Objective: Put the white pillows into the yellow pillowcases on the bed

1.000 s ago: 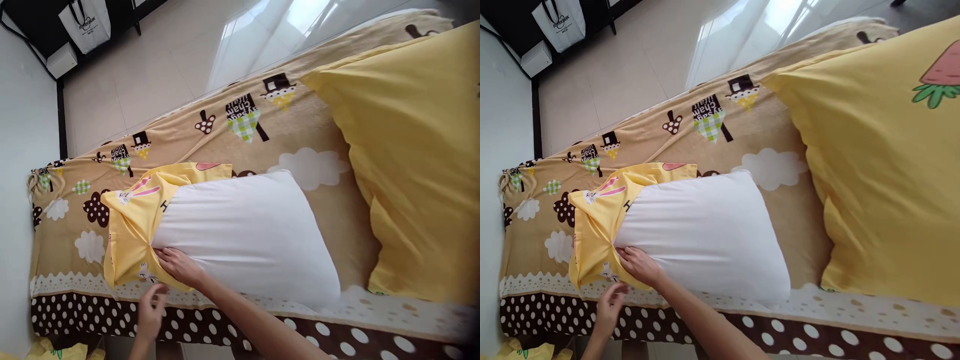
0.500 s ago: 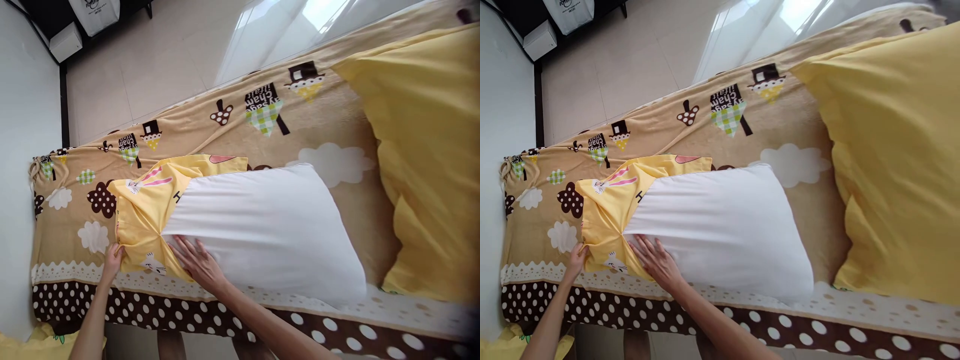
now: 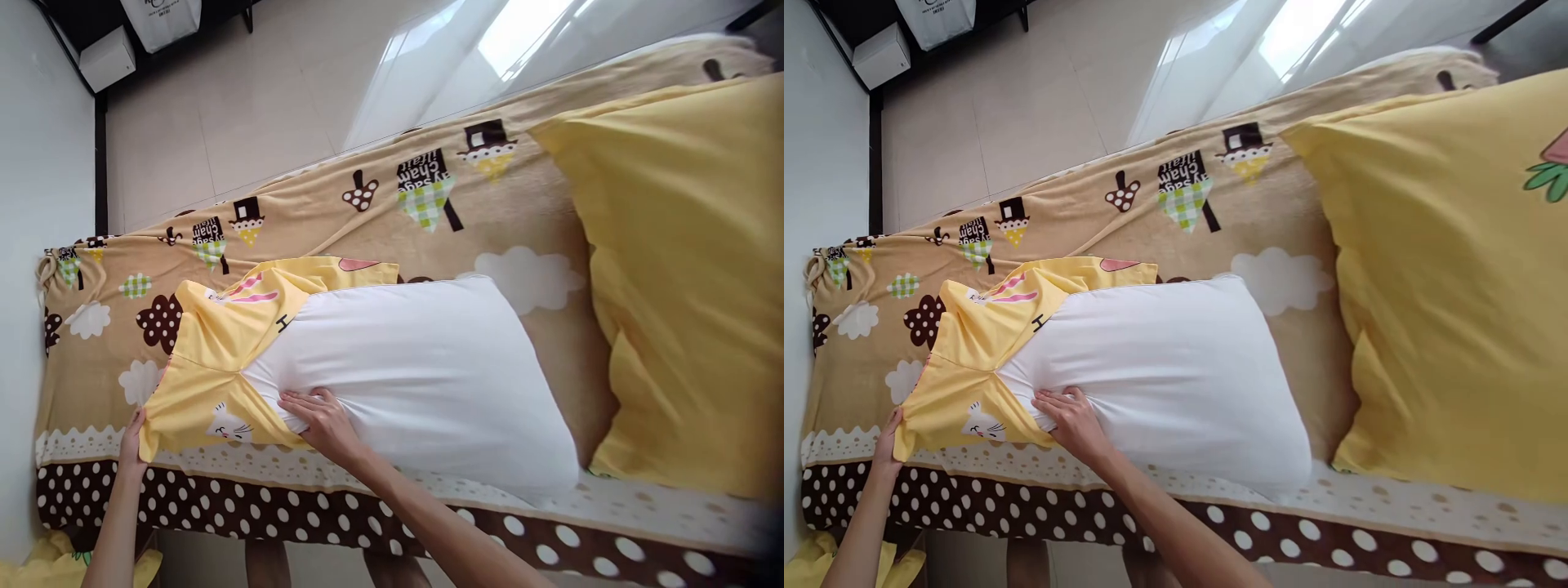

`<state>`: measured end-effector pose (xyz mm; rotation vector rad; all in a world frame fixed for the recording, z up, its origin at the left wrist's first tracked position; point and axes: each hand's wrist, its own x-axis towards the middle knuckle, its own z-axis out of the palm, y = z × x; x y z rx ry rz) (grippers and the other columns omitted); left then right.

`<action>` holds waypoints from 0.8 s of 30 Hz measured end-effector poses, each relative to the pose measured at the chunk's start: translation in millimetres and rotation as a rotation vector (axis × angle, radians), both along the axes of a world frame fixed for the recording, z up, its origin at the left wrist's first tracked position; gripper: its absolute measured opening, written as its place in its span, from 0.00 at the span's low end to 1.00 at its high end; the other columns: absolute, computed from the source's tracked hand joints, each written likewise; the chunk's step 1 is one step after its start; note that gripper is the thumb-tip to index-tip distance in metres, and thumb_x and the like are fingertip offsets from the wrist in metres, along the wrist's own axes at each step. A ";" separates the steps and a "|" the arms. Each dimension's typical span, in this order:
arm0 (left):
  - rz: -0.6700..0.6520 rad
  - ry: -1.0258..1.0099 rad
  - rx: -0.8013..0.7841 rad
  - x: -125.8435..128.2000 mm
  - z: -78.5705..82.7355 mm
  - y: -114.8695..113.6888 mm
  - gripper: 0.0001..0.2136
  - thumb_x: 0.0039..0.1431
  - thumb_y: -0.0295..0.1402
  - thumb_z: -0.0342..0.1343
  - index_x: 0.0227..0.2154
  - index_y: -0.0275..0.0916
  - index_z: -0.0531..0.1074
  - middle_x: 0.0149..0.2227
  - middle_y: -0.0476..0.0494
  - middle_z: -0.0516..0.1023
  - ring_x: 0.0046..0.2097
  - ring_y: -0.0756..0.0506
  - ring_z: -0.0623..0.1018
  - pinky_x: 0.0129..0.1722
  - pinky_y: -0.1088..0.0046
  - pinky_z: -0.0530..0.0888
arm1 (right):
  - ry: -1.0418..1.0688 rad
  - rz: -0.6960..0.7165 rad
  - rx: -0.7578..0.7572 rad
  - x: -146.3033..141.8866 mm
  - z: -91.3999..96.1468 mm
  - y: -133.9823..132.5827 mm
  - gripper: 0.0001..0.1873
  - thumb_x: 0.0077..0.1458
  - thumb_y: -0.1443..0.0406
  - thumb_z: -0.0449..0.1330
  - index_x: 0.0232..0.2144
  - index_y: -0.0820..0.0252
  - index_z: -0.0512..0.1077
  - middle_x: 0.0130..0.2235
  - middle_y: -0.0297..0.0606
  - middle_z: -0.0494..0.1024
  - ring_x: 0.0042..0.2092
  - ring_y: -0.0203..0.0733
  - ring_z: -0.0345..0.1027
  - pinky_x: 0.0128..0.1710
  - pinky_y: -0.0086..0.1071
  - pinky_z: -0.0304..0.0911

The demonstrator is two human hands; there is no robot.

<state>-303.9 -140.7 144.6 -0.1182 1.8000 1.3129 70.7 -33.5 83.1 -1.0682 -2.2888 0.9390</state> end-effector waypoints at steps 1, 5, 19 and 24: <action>-0.020 0.052 -0.035 -2.5 0.6 1.3 0.14 0.39 0.36 0.69 0.26 0.39 0.71 0.30 0.51 0.80 0.31 0.48 0.80 0.32 0.74 0.77 | -0.021 0.010 -0.011 -0.9 -0.9 -1.5 0.24 0.48 0.77 0.55 0.45 0.54 0.76 0.47 0.38 0.80 0.48 0.42 0.74 0.46 0.38 0.59; -0.031 0.225 -0.089 -17.1 3.1 -20.3 0.14 0.43 0.43 0.65 0.31 0.42 0.75 0.33 0.50 0.81 0.35 0.46 0.80 0.34 0.72 0.77 | -0.066 0.048 -0.032 -4.6 -3.9 -7.0 0.31 0.42 0.79 0.54 0.48 0.55 0.75 0.49 0.40 0.79 0.50 0.43 0.73 0.46 0.38 0.60; -0.284 -0.023 0.025 232.6 -96.3 -9.2 0.27 0.48 0.48 0.60 0.52 0.46 0.69 0.56 0.36 0.72 0.58 0.37 0.72 0.52 0.58 0.73 | -0.136 0.166 -0.118 0.8 23.0 24.6 0.35 0.37 0.78 0.52 0.49 0.54 0.74 0.50 0.36 0.78 0.52 0.41 0.72 0.37 0.30 0.62; -0.276 0.107 0.047 247.7 -97.3 11.0 0.25 0.55 0.48 0.53 0.51 0.39 0.69 0.54 0.33 0.74 0.59 0.40 0.70 0.57 0.58 0.69 | -0.134 0.281 -0.085 -2.4 39.0 42.5 0.31 0.40 0.77 0.54 0.48 0.54 0.75 0.50 0.36 0.78 0.51 0.41 0.73 0.37 0.29 0.65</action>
